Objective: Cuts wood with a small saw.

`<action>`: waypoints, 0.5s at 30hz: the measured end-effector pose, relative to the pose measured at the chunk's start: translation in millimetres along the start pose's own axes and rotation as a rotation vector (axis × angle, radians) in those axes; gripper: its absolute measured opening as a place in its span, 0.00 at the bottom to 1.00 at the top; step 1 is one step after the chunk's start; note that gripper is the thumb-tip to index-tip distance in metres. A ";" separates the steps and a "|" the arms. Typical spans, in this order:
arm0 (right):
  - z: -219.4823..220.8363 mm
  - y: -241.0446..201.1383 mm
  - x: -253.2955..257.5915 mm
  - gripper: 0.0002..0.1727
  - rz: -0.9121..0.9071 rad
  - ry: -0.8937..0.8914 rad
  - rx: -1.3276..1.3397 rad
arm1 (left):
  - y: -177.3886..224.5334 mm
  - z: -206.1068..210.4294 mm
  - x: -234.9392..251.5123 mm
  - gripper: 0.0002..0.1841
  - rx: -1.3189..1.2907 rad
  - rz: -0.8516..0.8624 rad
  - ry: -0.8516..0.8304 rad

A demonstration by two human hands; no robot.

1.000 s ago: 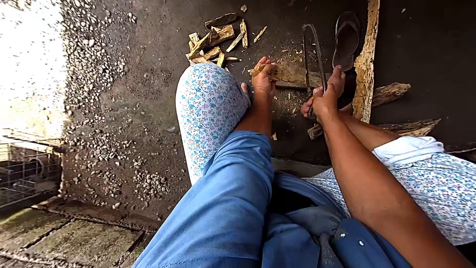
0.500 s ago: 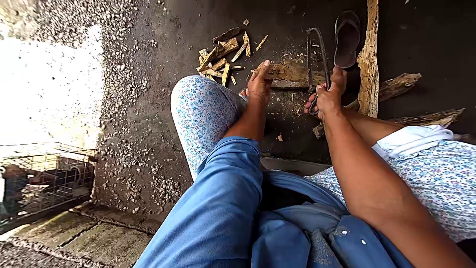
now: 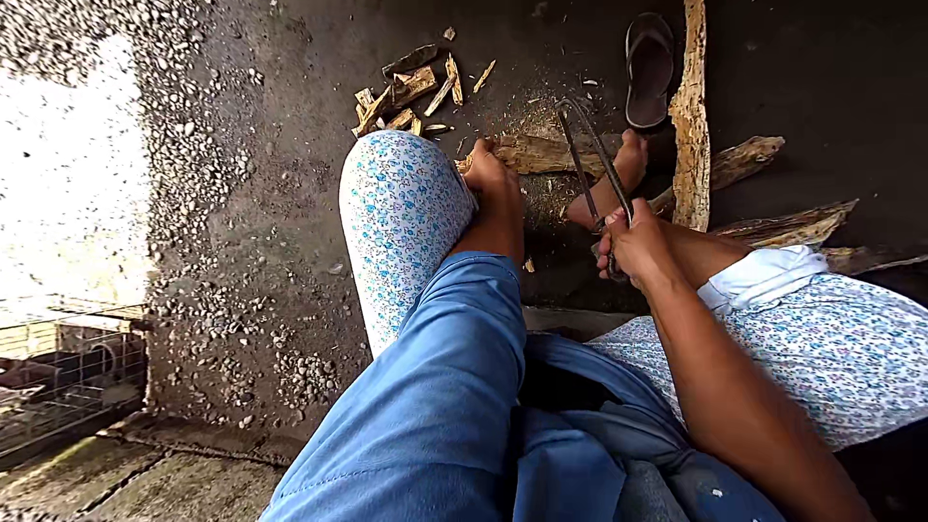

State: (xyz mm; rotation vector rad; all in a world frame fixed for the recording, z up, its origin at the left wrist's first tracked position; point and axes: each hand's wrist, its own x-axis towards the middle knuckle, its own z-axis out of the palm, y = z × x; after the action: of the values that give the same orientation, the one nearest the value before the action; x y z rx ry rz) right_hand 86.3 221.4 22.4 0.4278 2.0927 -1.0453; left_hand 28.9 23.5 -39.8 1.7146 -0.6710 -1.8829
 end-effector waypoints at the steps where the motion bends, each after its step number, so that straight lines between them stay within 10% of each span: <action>1: -0.8 3.4 -13.7 0.15 0.008 0.003 -0.019 | 0.1 -2.5 3.0 0.16 -0.029 0.016 -0.020; 15: 25.3 -24.5 59.1 0.17 -0.044 0.042 -0.024 | 6.5 -0.7 4.7 0.16 -0.096 -0.001 -0.069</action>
State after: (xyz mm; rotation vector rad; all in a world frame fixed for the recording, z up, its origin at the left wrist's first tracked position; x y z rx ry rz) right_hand 44.8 184.6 -18.2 0.3966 2.1582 -1.0430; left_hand 29.4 15.5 -39.1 1.5975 -0.5955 -1.9502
